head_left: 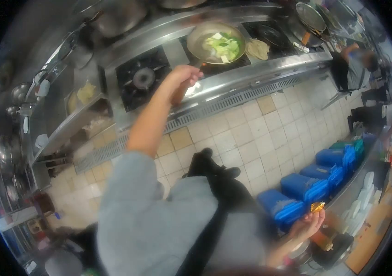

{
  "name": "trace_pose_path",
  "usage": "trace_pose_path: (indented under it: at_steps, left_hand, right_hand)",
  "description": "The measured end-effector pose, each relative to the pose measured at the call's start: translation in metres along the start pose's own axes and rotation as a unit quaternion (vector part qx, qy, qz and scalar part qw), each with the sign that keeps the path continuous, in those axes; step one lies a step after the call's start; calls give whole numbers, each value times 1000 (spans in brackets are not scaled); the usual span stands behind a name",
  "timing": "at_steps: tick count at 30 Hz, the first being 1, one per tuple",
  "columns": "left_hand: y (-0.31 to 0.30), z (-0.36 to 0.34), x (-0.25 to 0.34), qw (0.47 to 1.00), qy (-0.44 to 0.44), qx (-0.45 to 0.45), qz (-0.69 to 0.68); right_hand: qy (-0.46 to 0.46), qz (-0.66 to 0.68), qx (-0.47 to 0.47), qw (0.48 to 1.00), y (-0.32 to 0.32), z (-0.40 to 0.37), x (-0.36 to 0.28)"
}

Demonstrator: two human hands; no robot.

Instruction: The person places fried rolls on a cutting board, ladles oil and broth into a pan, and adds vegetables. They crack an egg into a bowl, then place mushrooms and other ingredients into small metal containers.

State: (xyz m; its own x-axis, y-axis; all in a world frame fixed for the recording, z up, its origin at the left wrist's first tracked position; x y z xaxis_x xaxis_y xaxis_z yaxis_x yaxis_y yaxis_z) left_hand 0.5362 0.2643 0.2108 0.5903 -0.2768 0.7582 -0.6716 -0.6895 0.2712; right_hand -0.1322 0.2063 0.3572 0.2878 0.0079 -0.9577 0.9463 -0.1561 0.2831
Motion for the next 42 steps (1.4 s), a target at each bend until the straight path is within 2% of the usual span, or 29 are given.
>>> trace_pose_path:
  at_steps: [4,6,7,9,10,11,13,14,15,16,17,19,20,22,23,24,25,26,28,29,31,32,34,35,36,37,38,39,42]
  left_hand:
    - [-9,15,2,994,38,-2,101]
    - [-8,-7,25,954,57,29,294]
    - [-16,1,20,954,56,30,294]
    - [-25,23,8,1000,0,-10,8]
    - [-27,24,3,998,-20,-13,-50]
    - [-24,16,6,998,-21,-14,-50]
    - [-21,0,22,974,52,28,220]
    - [-22,1,16,974,49,29,221]
    - [-26,2,19,919,126,88,364]
    - [-26,1,25,833,200,144,496]
    - [-28,4,21,833,198,144,497]
    - [-31,19,9,924,119,82,354]
    - [-33,25,13,924,120,80,353]
    - [-37,34,7,972,49,29,228]
    - [-32,25,7,972,49,29,228]
    - [-28,11,15,915,121,80,375]
    - [-21,-5,23,829,189,129,511]
    - [-20,-12,19,828,187,128,513]
    - [-17,-25,22,719,218,175,636]
    - [-16,-31,20,719,218,175,636]
    - [-22,-46,27,680,245,232,651]
    - [-32,-44,24,680,243,235,650]
    - [-47,-49,22,698,395,229,552]
    - [-55,-52,21,698,392,235,551]
    - [-72,-49,16,808,338,229,426]
    - [-87,-47,6,892,275,214,286]
    - [-95,-53,0,937,250,195,144]
    - [-108,-55,-4,945,247,189,99]
    - [-165,-49,-33,946,229,217,82]
  right_hand:
    - [6,8,-24,1000,16,2,2]
    - [-3,13,-31,999,27,1,0]
    - [-2,13,-32,999,29,0,1]
    - [9,28,-50,998,34,2,7]
    - [8,28,-50,998,35,3,10]
    - [13,26,-52,998,34,4,14]
    - [20,24,-53,998,35,5,18]
    - [15,25,-56,998,38,4,19]
    - [9,25,-59,998,42,3,19]
    - [11,25,-59,998,47,2,21]
    - [17,28,-49,998,50,2,23]
    - [19,32,-41,998,51,2,24]
    - [23,32,-51,998,52,2,27]
    - [28,32,-60,997,54,1,30]
    - [26,31,-69,997,56,1,30]
    - [24,30,-77,996,57,0,30]
    - [25,29,-76,996,56,0,31]
    - [30,27,-73,997,53,0,33]
    - [35,25,-69,997,52,0,36]
    - [36,27,-61,997,51,-1,39]
    - [40,28,-55,997,53,-2,43]
    - [41,28,-59,997,56,-2,45]
    - [46,28,-71,996,60,0,48]
    - [44,18,-60,997,59,0,50]
    - [41,8,-48,998,58,0,52]
    - [44,8,-53,998,58,0,54]
    - [46,9,-62,997,59,0,55]
    - [47,10,-71,996,61,-1,57]
    - [58,6,-69,996,66,-4,59]
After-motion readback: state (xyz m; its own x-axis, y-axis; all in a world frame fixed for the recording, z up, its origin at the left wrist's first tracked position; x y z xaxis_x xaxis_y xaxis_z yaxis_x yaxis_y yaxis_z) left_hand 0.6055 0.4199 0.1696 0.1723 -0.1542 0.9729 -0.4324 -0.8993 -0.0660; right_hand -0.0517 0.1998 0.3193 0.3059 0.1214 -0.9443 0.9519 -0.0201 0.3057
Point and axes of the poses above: each hand's wrist, its own z-axis towards the middle knuckle, its own y-axis out of the palm, x = y × z, the point moved 6 cm from there along z, towards the middle knuckle, and after that the axes turned 2 degrees about y, right-handed, at the moved point
